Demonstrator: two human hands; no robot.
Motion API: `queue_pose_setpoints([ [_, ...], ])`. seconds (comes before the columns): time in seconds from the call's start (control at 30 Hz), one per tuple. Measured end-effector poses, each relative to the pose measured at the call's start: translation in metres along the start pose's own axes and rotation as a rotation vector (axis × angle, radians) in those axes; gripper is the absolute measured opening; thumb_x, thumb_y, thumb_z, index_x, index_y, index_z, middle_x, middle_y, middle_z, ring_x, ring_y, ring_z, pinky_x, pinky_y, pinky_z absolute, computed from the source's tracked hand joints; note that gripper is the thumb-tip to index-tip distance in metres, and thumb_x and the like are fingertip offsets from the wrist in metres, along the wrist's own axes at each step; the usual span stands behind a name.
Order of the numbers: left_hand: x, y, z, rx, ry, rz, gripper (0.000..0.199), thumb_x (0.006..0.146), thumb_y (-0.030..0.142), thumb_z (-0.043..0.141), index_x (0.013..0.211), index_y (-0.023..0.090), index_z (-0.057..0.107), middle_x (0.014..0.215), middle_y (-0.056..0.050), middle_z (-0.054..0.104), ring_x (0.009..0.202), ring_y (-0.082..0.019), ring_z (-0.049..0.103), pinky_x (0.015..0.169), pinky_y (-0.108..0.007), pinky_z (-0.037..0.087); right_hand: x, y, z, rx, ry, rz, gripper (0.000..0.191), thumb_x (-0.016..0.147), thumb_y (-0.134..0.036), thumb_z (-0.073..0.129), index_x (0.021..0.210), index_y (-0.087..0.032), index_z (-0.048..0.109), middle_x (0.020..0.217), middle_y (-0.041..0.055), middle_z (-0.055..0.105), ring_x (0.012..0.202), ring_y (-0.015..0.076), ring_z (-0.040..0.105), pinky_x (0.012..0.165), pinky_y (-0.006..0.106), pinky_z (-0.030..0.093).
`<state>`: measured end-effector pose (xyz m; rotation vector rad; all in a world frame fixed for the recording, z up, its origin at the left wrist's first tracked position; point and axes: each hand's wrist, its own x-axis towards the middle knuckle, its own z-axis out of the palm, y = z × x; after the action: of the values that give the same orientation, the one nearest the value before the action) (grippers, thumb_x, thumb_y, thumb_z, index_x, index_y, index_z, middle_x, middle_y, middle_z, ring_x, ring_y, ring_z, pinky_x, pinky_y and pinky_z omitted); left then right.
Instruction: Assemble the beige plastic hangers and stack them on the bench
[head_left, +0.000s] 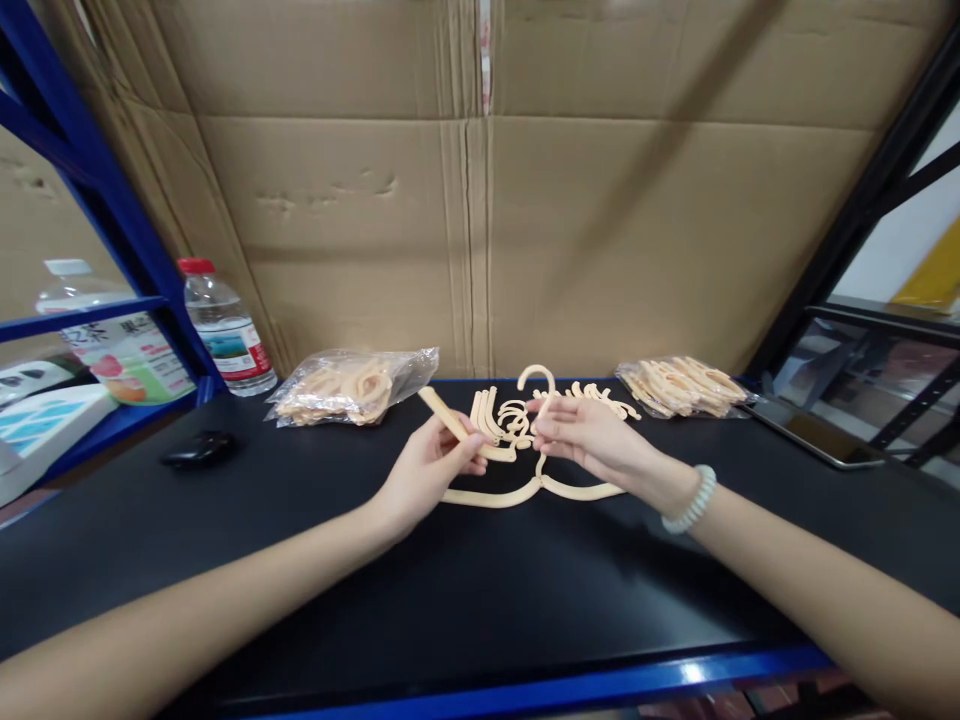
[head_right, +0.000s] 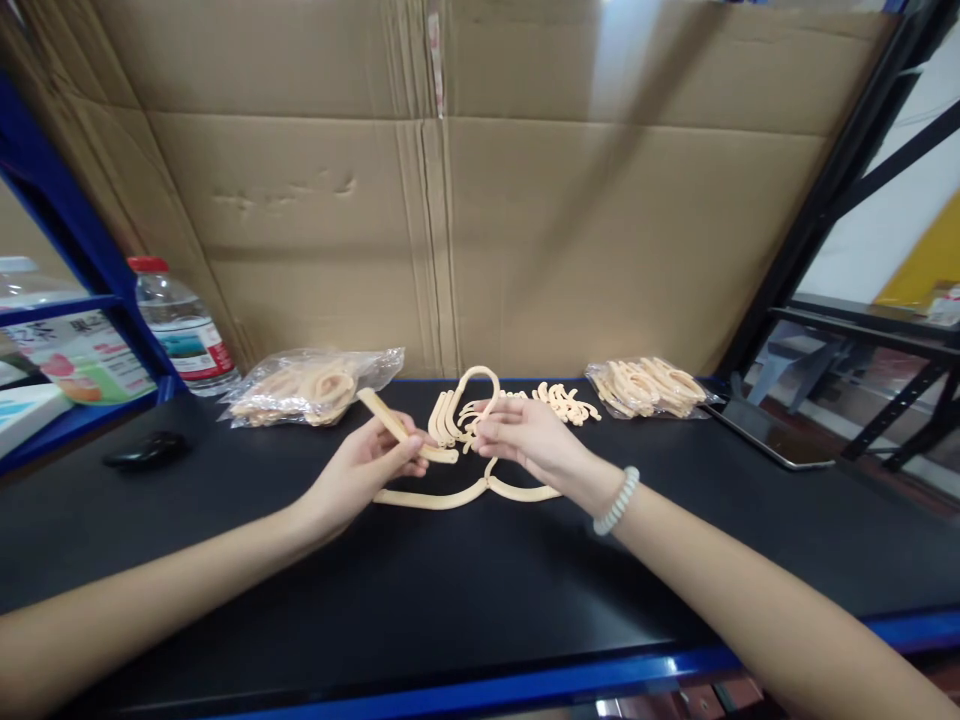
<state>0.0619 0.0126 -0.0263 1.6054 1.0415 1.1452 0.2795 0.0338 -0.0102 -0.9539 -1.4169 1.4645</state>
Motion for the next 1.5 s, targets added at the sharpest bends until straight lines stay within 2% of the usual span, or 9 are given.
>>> queue_pose_setpoints([
  [0.13,-0.012,-0.008,0.006,-0.177,0.000,0.071,0.029,0.080,0.033,0.070,0.090,0.018,0.048,0.092,-0.004,0.067,0.075,-0.014,0.067,0.077,-0.031,0.058,-0.016,0.006,0.005,0.111,-0.132,0.028,0.027,0.069,-0.031,0.083,0.080,-0.014,0.065,0.083,0.0036,0.066,0.077,0.0121,0.065,0.075,0.023,0.055],
  [0.27,-0.016,-0.008,0.008,-0.179,-0.011,0.115,0.021,0.081,0.024,0.071,0.084,0.018,0.051,0.091,-0.003,0.068,0.085,-0.015,0.067,0.081,-0.029,0.056,-0.020,0.008,0.007,0.077,-0.103,0.045,0.024,0.068,-0.030,0.084,0.081,-0.014,0.070,0.090,0.0034,0.067,0.075,0.0090,0.063,0.068,0.019,0.054],
  [0.4,-0.022,-0.007,0.012,-0.133,-0.005,0.128,0.015,0.083,0.022,0.070,0.084,0.018,0.056,0.087,-0.003,0.067,0.091,-0.019,0.068,0.080,-0.029,0.057,-0.022,0.008,0.009,0.108,-0.140,0.132,0.026,0.069,-0.031,0.084,0.081,-0.013,0.070,0.106,0.0071,0.066,0.084,0.0122,0.065,0.070,0.021,0.055],
  [0.53,-0.026,-0.006,0.015,-0.095,0.027,0.155,0.012,0.083,0.023,0.069,0.083,0.018,0.058,0.086,-0.003,0.065,0.085,-0.019,0.069,0.076,-0.029,0.057,-0.024,0.006,0.010,0.141,-0.209,0.177,0.027,0.072,-0.031,0.082,0.084,-0.012,0.067,0.093,0.0092,0.070,0.089,0.0182,0.069,0.076,0.026,0.057],
  [0.67,-0.029,-0.004,0.015,-0.051,0.061,0.181,0.014,0.082,0.022,0.070,0.081,0.018,0.056,0.086,-0.003,0.067,0.083,-0.018,0.069,0.074,-0.028,0.057,-0.023,0.009,0.009,0.131,-0.195,0.173,0.026,0.071,-0.029,0.083,0.082,-0.011,0.066,0.082,0.0065,0.070,0.082,0.0168,0.070,0.078,0.027,0.057],
  [0.8,-0.030,-0.004,0.016,-0.018,0.054,0.185,0.015,0.084,0.025,0.068,0.081,0.019,0.055,0.090,-0.004,0.070,0.083,-0.018,0.069,0.070,-0.028,0.058,-0.022,0.010,0.007,0.158,-0.213,0.174,0.025,0.072,-0.029,0.082,0.082,-0.012,0.067,0.085,0.0053,0.068,0.081,0.0146,0.069,0.075,0.024,0.056],
  [0.97,-0.029,-0.005,0.016,-0.036,0.072,0.167,0.017,0.081,0.027,0.070,0.081,0.018,0.056,0.088,-0.005,0.069,0.084,-0.021,0.070,0.071,-0.032,0.059,-0.021,0.008,0.006,0.173,-0.169,0.185,0.023,0.070,-0.029,0.083,0.077,-0.013,0.069,0.106,0.0076,0.066,0.080,0.0109,0.064,0.071,0.022,0.056],
  [1.17,-0.032,-0.005,0.018,0.014,0.025,0.182,0.013,0.084,0.027,0.069,0.082,0.019,0.058,0.088,-0.005,0.072,0.086,-0.020,0.071,0.072,-0.030,0.059,-0.024,0.012,0.010,0.177,-0.217,0.185,0.025,0.071,-0.030,0.083,0.081,-0.012,0.069,0.084,0.0045,0.067,0.080,0.0128,0.066,0.072,0.022,0.056],
  [1.5,-0.035,-0.005,0.019,0.078,0.069,0.215,0.011,0.085,0.027,0.067,0.082,0.020,0.059,0.086,-0.003,0.072,0.081,-0.019,0.071,0.070,-0.029,0.059,-0.023,0.010,0.010,0.181,-0.207,0.208,0.028,0.068,-0.031,0.084,0.079,-0.012,0.067,0.087,0.0055,0.068,0.083,0.0151,0.067,0.078,0.027,0.057],
])
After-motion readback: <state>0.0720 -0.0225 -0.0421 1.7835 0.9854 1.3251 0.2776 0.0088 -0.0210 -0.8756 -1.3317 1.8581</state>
